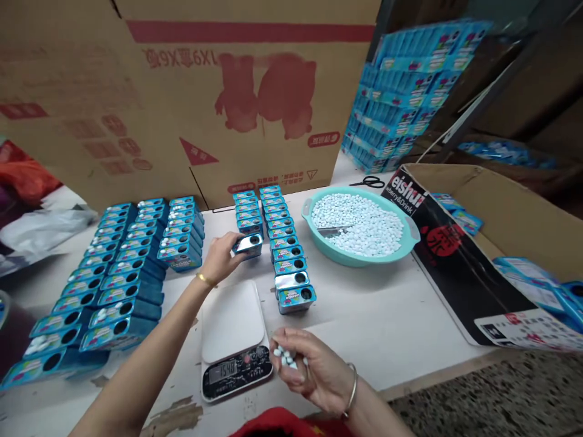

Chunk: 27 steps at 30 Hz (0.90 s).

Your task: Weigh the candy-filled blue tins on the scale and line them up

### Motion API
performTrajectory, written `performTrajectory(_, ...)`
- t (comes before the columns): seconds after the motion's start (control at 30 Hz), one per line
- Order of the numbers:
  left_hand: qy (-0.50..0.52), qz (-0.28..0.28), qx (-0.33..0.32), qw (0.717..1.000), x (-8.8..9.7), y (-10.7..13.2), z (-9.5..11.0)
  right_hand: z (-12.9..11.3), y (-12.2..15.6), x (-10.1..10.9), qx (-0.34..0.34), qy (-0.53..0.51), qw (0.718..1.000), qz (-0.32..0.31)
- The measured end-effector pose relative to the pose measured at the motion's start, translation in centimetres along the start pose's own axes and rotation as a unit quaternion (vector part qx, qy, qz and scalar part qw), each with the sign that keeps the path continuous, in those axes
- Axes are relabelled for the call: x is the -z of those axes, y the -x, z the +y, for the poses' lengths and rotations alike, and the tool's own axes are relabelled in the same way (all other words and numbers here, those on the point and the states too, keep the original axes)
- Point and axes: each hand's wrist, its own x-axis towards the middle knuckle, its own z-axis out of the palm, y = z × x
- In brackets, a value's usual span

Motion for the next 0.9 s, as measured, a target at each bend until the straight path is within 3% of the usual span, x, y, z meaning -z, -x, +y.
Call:
performTrajectory(0.13, -0.043, 0.003, 0.009, 0.999, -2.5, -3.4, -1.1, 1.1, 0.0, 0.6, 0.015, -0.021, 1.0, 0.017)
performTrajectory(0.23, -0.07, 0.018, 0.025, 0.997, -2.5, -2.9, -1.2, 1.3, 0.0, 0.9, 0.01, -0.02, 1.0, 0.022)
performTrajectory(0.33, -0.095, 0.063, 0.038, 0.993, -0.5, -0.4, -1.3, 1.8, 0.0, 1.2, 0.001, -0.02, 1.0, 0.022)
performTrajectory(0.43, -0.155, 0.114, 0.112, 0.975, 2.4, 2.8, -2.1, 2.7, -0.2, 1.4, -0.003, -0.012, 1.0, 0.014)
performTrajectory(0.57, -0.235, 0.065, 0.222, 0.944, 4.6, 5.5, -4.3, 3.7, -0.6, 1.5, -0.022, 0.013, 1.0, 0.006)
performTrajectory(0.67, -0.242, 0.024, 0.184, 0.952, 4.9, 6.1, -5.2, 3.9, -0.4, 1.5, -0.024, 0.017, 1.0, 0.005)
performTrajectory(0.77, -0.24, 0.002, 0.123, 0.963, 6.0, 6.5, -4.0, 3.7, 0.3, 1.6, -0.004, 0.007, 1.0, 0.019)
performTrajectory(0.9, -0.23, -0.046, 0.047, 0.971, 9.1, 7.4, 1.3, 3.8, 1.2, 2.2, 0.005, -0.021, 0.999, 0.045)
